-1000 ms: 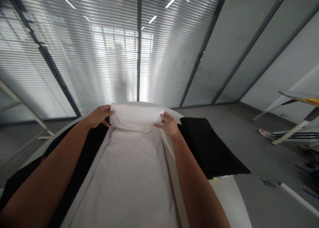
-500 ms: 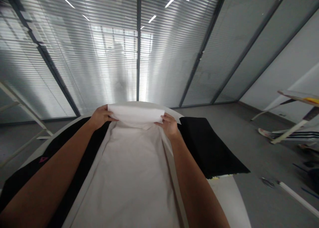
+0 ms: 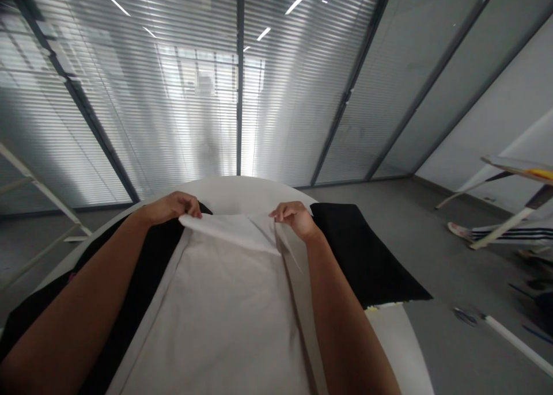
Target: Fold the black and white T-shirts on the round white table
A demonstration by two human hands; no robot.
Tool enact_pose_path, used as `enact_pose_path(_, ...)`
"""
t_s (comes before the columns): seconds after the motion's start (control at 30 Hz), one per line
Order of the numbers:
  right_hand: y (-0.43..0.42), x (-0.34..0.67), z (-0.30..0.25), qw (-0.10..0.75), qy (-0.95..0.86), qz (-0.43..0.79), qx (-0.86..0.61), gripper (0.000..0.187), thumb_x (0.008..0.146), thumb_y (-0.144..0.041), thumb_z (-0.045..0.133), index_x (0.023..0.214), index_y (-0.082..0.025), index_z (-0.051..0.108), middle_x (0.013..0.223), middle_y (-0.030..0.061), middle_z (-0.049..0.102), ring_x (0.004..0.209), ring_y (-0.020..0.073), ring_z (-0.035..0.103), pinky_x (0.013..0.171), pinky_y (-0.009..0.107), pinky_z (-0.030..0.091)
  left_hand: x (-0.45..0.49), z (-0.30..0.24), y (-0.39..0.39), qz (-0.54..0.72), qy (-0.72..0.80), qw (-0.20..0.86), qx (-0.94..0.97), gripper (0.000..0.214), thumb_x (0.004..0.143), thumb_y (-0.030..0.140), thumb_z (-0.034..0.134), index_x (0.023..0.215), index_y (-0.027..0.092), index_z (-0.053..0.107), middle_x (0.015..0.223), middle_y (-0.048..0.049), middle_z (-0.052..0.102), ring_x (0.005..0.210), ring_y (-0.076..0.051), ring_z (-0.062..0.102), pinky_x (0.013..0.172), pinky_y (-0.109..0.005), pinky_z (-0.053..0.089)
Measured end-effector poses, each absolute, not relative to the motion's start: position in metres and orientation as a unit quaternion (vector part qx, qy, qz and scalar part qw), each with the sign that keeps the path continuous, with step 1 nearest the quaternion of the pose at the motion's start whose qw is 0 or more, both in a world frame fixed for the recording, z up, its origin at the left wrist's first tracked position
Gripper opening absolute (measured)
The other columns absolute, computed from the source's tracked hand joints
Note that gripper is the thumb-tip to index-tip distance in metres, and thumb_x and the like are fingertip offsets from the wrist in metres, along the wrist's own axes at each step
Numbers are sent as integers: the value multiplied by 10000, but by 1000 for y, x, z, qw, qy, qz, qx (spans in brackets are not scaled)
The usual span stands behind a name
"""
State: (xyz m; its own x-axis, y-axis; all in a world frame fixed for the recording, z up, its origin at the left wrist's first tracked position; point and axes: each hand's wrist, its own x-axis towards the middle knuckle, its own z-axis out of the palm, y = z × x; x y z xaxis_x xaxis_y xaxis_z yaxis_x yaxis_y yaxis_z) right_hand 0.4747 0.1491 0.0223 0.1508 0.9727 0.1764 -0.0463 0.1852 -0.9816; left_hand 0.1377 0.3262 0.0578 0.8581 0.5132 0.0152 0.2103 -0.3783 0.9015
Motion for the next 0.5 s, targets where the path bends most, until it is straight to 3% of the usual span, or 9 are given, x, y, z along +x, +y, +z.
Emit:
enact_pose_path(0.1, 151, 471, 28, 564, -446, 437, -541, 88, 581, -244, 596, 581, -168, 640, 692, 50, 605, 759, 207, 605, 629, 299, 472, 138, 65, 321, 70, 248, 554, 791, 135, 618, 242, 573, 710, 169, 639, 752, -71, 673, 791, -219, 632, 632, -278, 466)
enact_pose_path(0.27, 164, 454, 23, 525, -399, 391, -643, 198, 607, -296, 629, 772, -190, 653, 791, 36, 622, 759, 173, 549, 578, 249, 406, 148, 59, 320, 71, 332, 516, 787, 249, 689, 369, 625, 849, 183, 663, 737, -39, 651, 747, -190, 612, 576, -245, 430)
enact_pose_path(0.5, 178, 449, 1, 537, -418, 313, -663, 287, 527, -216, 667, 810, -171, 659, 740, -11, 617, 639, 116, 518, 617, 250, 389, 144, 54, 322, 73, 343, 534, 769, 371, 713, 472, 631, 965, 204, 683, 898, -63, 693, 827, -189, 603, 638, -252, 452)
